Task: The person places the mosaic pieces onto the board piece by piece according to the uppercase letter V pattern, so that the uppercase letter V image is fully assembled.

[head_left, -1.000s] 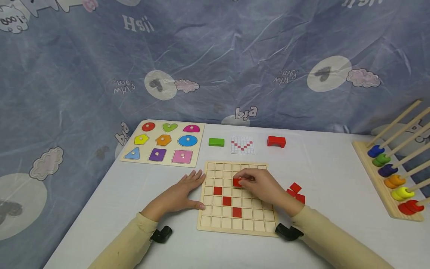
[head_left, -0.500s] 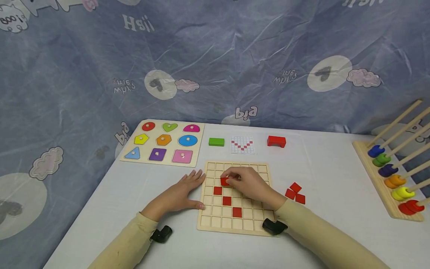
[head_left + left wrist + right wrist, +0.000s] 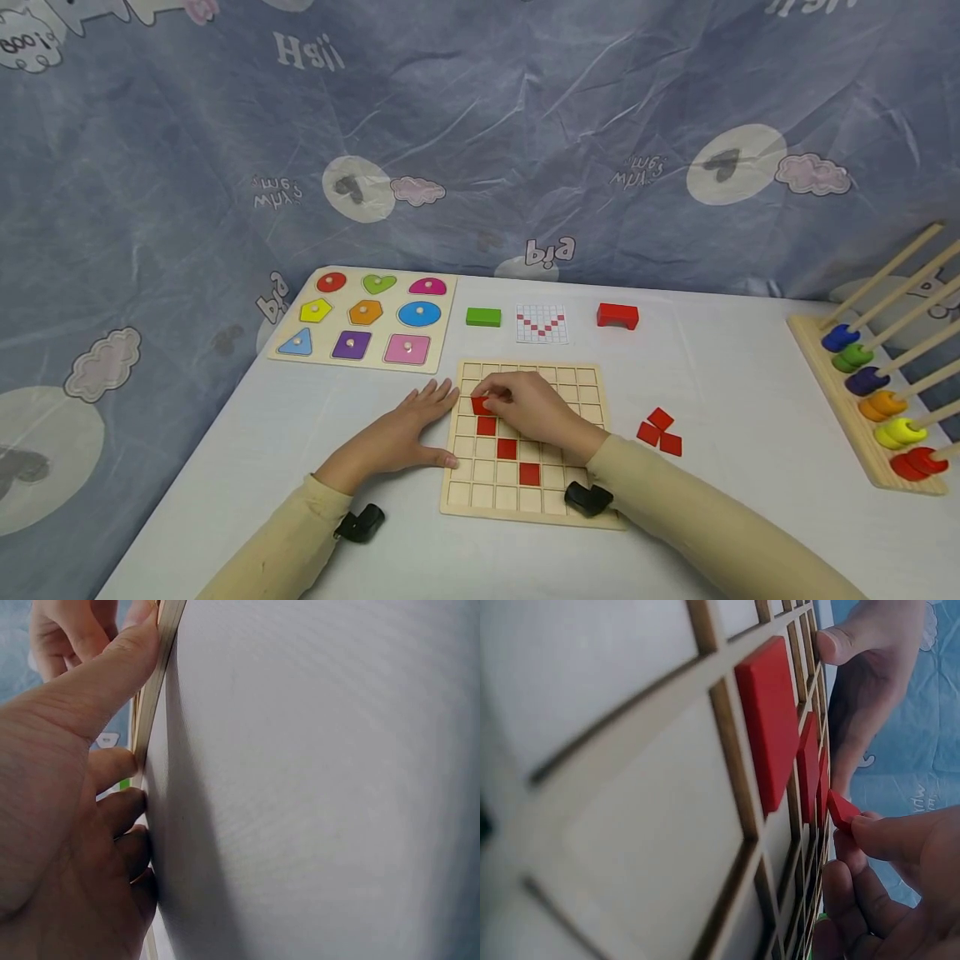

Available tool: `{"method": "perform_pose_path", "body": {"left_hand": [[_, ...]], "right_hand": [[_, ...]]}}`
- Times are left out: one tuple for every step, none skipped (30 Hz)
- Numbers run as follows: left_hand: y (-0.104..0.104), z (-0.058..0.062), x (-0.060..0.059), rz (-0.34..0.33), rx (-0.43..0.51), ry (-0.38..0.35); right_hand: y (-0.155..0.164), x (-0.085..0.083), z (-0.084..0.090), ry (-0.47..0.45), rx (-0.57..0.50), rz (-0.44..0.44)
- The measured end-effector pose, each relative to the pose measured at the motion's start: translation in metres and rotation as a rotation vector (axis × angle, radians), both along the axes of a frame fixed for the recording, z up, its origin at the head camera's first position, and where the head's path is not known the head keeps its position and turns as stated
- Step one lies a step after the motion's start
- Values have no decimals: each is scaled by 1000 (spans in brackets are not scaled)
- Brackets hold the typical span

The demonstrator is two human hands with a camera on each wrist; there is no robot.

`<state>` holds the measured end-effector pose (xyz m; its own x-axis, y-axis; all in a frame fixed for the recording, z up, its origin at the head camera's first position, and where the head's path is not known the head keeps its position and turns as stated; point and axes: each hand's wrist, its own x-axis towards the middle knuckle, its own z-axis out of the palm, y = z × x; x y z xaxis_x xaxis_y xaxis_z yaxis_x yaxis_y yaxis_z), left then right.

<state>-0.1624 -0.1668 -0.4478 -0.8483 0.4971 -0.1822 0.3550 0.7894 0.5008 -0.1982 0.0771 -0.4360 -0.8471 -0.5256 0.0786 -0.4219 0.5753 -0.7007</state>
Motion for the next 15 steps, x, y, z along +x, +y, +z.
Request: {"method": "perform_pose_path", "body": {"left_hand": [[0,0,0,1,0,0],[0,0,0,2,1,1],[0,0,0,1,1,3],[0,0,0,1,1,4],[0,0,0,-1,2,5],[0,0,0,-2,2,5],[0,1,1,-3,3,5],[0,1,1,-3,2,4],[1,1,1,-2,2,3],[1,1,1,-2,2,2],[1,1,1,-2,1,2],[0,0,0,-2,0,1],[0,0,0,-1,1,2],[0,0,0,-1,0,2],[0,-1,0,-1,0,4]], "right_hand": [[-1,0,0,1,4,-3],[-2,0,0,1,11,-8],[-3,-1,0,2,16,-9],[-5,-1,0,5,24,-12],[-6,-1,0,8,33,-13],[-7,-2,0,11,41,-14],[-8,-2,0,13,47,-14],[-9,-2,0,14,52,-14],[-9,-3,0,16,56,-12],[-10,-3,0,18,60,-11],[-11,-3,1,19,64,-10],[-12,-4,1,21,63,-7],[-13,-4,1,23,61,-5],[-13,-5,1,25,55,-1],[-14,-5,1,26,50,4]]}}
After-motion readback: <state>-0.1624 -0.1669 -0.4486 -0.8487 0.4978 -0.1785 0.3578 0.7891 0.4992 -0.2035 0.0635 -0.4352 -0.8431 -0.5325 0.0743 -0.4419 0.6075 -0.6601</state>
